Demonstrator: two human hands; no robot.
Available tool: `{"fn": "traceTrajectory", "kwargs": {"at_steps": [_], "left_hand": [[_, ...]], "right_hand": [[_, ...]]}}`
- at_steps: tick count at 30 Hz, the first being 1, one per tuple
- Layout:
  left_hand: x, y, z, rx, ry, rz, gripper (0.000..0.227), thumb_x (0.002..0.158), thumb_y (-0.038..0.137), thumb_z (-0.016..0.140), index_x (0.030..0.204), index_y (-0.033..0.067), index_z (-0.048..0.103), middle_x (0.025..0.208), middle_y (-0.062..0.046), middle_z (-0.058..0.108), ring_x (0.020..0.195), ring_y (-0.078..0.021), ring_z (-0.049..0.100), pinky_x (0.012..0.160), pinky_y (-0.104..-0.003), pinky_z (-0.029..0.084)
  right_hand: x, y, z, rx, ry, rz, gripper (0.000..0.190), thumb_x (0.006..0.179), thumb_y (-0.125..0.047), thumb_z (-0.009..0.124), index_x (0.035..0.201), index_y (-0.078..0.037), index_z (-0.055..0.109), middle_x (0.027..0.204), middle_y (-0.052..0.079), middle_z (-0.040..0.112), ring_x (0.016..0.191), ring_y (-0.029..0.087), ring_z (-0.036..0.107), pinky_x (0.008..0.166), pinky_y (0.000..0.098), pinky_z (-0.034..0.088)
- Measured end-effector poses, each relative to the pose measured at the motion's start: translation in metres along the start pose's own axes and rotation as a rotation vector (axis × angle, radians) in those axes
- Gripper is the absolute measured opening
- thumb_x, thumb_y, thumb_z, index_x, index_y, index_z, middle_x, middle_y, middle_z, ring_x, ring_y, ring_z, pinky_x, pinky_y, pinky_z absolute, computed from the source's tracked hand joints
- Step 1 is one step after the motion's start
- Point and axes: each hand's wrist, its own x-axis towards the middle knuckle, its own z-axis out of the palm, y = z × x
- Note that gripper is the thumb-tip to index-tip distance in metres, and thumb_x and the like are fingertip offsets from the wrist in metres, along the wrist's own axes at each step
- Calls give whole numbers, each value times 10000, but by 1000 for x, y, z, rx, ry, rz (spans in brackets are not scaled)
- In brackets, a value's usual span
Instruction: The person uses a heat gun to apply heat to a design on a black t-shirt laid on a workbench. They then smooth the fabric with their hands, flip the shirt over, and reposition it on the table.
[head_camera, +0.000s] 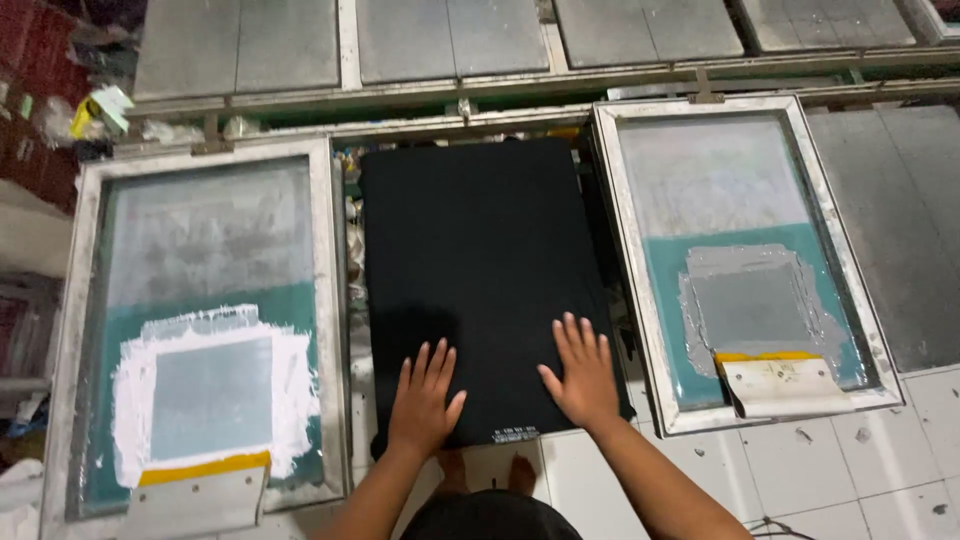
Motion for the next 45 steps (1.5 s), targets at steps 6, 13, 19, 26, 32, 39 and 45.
{"fn": "traceTrajectory", "kwargs": {"at_steps": [6,13,19,26,32,39,45], "left_hand": [[10,-21,-6,-127,-58,-2,806,958,509,588,1593,96,313,1676,-151,249,1529,-404,211,1185,-585,229],[102,-13,8,-295,104,116,650,998,353,533,1587,138,362,1677,-133,276,1536,-384,239,1217,-580,208],[220,-49,23,-82,-15,-72,655,1013,450,448,1612,215,328,1690,-67,281,1540,-325,268,1234,-576,206],[307,-108,10,-78,-143,-332,698,1021,576,376,1639,264,281,1724,0,226,1582,-293,201,1269,-571,148],[321,-142,0,-133,-43,-506,728,1004,563,419,1637,233,280,1729,-23,214,1586,-319,183,1284,-578,144],[311,-153,14,-32,-108,-658,874,971,751,307,1663,228,199,1750,-52,109,1604,-313,95,1309,-557,53],[245,-62,-1,-160,131,-215,823,941,494,635,1582,75,334,1656,-269,259,1499,-506,272,1179,-664,279]], "right_hand": [[5,-6,21,142,262,26,784,1005,-526,467,1633,-118,236,1712,164,173,1568,411,151,1203,633,157],[75,-62,-10,187,20,-177,720,1022,-442,497,1630,-142,254,1714,145,147,1568,400,98,1235,573,109],[185,-35,-44,54,-135,-127,740,1046,-568,348,1662,-198,172,1740,72,94,1595,320,35,1272,527,24],[294,8,-77,-17,-137,-33,780,1025,-650,291,1668,-231,157,1750,23,86,1609,279,52,1292,521,34],[343,50,-60,2,-45,44,790,1022,-658,310,1669,-225,179,1749,29,110,1605,300,82,1291,547,65],[341,69,-49,30,42,210,841,1029,-664,285,1667,-132,156,1745,133,58,1597,366,84,1294,578,98],[229,-5,-63,188,119,-128,735,1049,-464,442,1619,-29,280,1697,268,160,1551,488,141,1238,618,153]]}}
